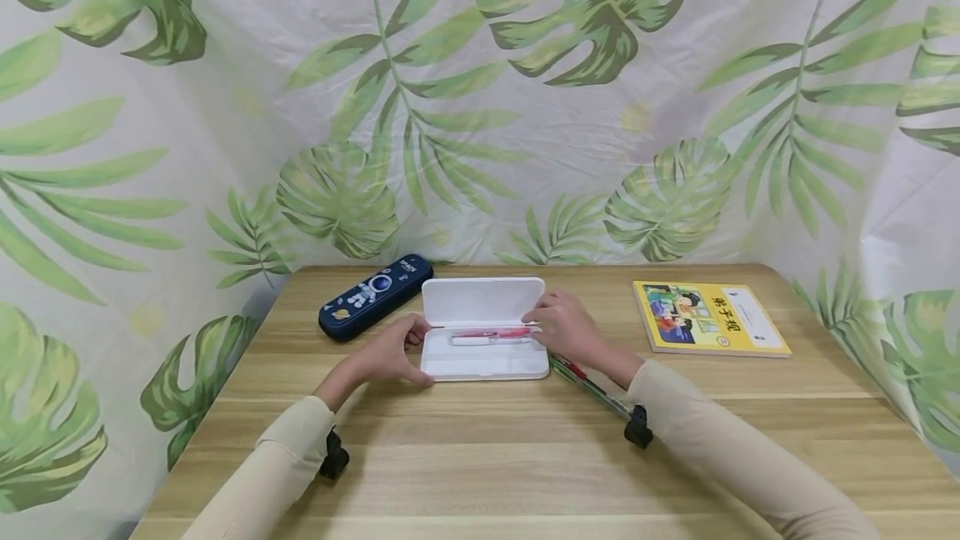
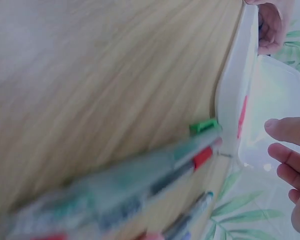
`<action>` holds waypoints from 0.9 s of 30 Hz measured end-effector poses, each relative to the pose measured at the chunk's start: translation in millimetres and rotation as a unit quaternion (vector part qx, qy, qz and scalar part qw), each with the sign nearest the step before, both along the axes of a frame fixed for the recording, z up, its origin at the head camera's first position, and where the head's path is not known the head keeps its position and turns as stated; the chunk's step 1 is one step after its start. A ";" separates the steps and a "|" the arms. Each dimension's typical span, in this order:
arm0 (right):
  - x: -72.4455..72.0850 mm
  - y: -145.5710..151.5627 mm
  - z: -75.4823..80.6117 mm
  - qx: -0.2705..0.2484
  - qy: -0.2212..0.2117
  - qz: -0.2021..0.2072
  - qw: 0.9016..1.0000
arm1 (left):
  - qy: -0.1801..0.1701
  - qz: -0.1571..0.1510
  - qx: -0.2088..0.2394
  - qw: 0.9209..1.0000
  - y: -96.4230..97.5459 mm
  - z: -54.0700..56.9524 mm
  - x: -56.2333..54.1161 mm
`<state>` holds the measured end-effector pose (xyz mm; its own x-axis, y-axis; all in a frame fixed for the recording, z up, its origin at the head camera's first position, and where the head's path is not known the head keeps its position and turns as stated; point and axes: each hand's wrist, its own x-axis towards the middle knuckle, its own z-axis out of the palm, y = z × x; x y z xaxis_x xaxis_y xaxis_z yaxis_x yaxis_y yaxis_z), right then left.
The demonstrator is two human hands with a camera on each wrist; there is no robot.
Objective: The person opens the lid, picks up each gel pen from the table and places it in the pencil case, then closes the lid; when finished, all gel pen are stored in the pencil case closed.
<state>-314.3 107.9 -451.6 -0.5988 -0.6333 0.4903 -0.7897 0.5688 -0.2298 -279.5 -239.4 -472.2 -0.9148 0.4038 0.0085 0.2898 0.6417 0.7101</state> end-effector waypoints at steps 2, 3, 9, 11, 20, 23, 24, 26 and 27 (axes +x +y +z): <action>3.0 7.8 3.4 -0.015 -0.011 -0.004 1.000 | -0.001 0.000 0.001 1.000 -0.3 -0.1 -0.3; 3.8 12.0 4.3 -0.017 -0.009 -0.006 1.000 | -0.002 0.000 0.001 1.000 -0.5 0.0 -0.4; 3.8 38.9 7.2 -0.023 0.000 -0.015 1.000 | -0.003 -0.003 0.005 1.000 -0.8 0.4 -0.4; 4.7 48.1 8.7 -0.021 -0.009 -0.021 1.000 | -0.002 -0.003 0.006 1.000 -0.6 0.5 -0.3; 12.1 84.8 8.3 -0.003 -0.051 -0.055 0.997 | -0.001 -0.004 0.008 1.000 0.2 0.8 0.2; 14.2 94.9 5.5 0.011 -0.045 -0.063 0.997 | -0.001 -0.005 0.005 1.000 -0.2 0.1 -0.2; 14.6 98.3 4.3 0.019 -0.043 -0.064 0.997 | -0.001 -0.005 0.004 1.000 -0.3 -0.1 -0.5; 16.5 105.8 3.4 0.033 -0.048 -0.064 0.996 | -0.001 -0.004 -0.001 1.000 -0.5 -0.6 -1.2; 17.3 109.5 3.1 0.040 -0.052 -0.063 0.996 | 0.000 -0.004 -0.003 1.000 -0.4 -0.8 -1.5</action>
